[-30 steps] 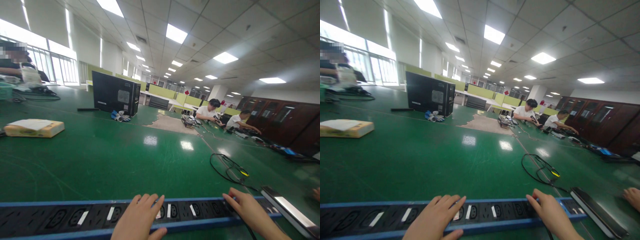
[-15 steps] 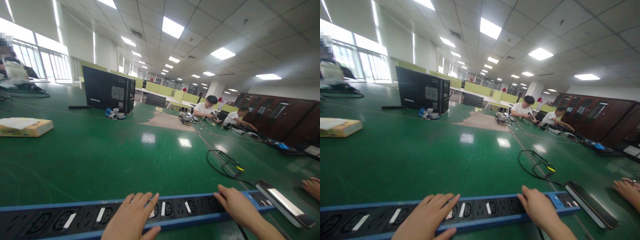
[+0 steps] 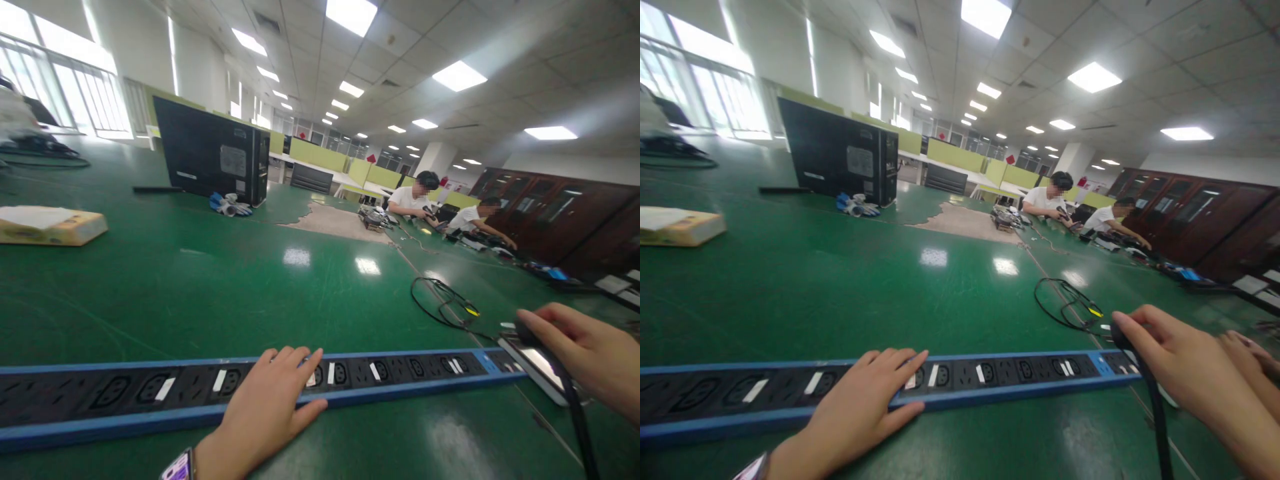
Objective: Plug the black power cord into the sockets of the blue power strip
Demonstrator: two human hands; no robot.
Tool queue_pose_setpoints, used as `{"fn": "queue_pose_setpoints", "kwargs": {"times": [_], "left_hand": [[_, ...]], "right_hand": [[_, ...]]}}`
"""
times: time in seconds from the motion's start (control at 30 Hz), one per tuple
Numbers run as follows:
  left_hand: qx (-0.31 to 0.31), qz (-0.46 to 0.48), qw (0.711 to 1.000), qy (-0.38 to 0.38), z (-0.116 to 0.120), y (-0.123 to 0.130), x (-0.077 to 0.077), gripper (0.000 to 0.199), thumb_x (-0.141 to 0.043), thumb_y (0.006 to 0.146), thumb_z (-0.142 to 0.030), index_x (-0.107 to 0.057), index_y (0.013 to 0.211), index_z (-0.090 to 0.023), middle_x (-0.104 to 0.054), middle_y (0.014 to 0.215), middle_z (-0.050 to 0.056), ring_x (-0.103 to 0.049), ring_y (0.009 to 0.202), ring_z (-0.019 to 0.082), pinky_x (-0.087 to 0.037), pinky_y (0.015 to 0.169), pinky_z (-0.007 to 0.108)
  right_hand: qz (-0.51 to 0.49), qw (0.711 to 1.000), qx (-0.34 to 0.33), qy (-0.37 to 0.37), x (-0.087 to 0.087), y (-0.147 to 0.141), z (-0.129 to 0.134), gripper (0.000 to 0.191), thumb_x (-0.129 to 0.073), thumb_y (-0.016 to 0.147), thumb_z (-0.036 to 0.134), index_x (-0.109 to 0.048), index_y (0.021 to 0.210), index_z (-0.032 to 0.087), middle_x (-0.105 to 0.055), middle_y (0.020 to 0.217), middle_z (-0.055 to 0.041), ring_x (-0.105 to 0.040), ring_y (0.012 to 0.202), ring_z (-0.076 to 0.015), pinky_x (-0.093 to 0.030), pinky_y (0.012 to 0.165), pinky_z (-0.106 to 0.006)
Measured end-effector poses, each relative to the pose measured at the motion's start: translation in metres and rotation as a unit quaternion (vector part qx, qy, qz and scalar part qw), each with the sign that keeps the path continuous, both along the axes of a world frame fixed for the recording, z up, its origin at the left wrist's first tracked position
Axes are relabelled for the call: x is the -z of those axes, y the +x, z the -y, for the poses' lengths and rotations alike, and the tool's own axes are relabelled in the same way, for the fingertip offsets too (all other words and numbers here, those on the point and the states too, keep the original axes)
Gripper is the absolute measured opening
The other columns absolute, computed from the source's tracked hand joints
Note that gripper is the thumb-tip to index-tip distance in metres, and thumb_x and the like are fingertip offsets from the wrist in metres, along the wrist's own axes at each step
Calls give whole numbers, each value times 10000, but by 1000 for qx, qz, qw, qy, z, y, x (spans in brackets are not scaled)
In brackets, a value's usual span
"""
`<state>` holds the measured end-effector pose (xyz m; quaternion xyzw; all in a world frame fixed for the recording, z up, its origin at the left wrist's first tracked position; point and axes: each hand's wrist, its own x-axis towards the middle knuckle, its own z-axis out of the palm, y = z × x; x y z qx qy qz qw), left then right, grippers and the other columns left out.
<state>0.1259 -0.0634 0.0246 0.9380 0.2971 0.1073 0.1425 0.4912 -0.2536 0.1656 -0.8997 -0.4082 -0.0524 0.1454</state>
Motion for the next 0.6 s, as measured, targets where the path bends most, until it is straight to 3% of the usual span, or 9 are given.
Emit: {"fn": "queue_pose_setpoints", "kwargs": {"times": [0.07,0.2,0.3,0.4,0.6], "left_hand": [[5,-1,1000,4,-1,0,2,602,-548,854,-490,-447,1394,-246,-548,1341,88,-507,1163,312,-386,995,518],[13,6,1000,15,-1,-1,4,601,-547,855,-497,-454,1389,-239,-562,1323,87,-516,1145,308,-401,982,508],[11,10,1000,22,0,-2,5,598,-556,852,-491,-458,1386,-240,-563,1324,86,-519,1150,306,-401,989,508],[11,6,1000,25,-1,-1,5,598,-545,857,-491,-450,1392,-242,-555,1338,88,-515,1164,309,-397,995,511],[14,-8,1000,25,-2,-1,6,601,-512,868,-510,-442,1398,-234,-544,1351,95,-511,1170,314,-395,995,525]], "right_hand": [[17,1000,-20,-5,11,19,4,549,-368,780,744,-618,744,257,-637,605,-29,-605,593,-204,-447,552,-296],[1,991,-86,-103,75,71,7,499,-396,819,666,-649,740,244,-673,656,-17,-631,645,-206,-467,624,-286],[10,988,-91,-122,105,105,11,487,-403,827,643,-669,734,246,-695,687,-28,-643,663,-217,-480,664,-296],[-10,988,-103,-111,110,118,14,485,-416,830,645,-696,787,252,-722,755,-31,-660,712,-224,-491,687,-288],[-6,988,-118,-102,109,104,1,461,-425,842,618,-709,852,255,-732,780,-33,-661,749,-227,-482,684,-280]]}}
